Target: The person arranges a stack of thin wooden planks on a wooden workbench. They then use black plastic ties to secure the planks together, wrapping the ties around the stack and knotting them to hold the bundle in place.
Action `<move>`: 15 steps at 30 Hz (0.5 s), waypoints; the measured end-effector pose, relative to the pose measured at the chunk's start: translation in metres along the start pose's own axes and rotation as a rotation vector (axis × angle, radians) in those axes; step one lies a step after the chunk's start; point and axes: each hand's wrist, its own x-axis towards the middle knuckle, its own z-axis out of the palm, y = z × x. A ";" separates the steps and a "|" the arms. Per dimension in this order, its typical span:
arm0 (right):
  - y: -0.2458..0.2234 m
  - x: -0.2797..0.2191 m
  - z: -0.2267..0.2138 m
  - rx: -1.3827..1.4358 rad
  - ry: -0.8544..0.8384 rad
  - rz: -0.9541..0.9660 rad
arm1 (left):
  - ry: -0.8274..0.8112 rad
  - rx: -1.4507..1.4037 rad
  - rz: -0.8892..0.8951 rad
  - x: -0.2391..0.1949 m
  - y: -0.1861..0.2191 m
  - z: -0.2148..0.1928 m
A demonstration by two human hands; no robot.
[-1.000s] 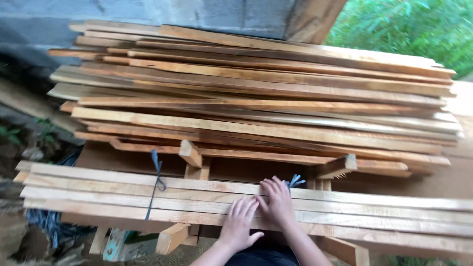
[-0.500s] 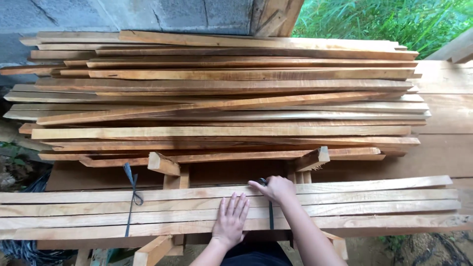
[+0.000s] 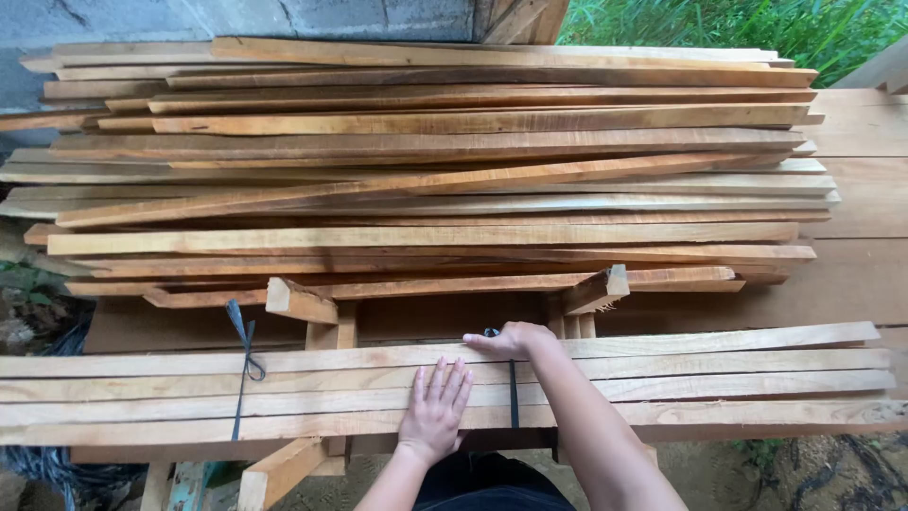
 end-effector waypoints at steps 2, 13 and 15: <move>0.008 0.028 0.012 0.149 -0.074 -0.062 | 0.009 0.006 0.004 -0.001 -0.002 0.000; -0.004 -0.001 0.001 0.137 -0.035 -0.025 | 0.001 0.013 0.000 -0.002 -0.001 0.004; -0.007 -0.005 -0.002 0.176 -0.040 -0.011 | -0.001 0.025 0.003 -0.002 -0.004 0.004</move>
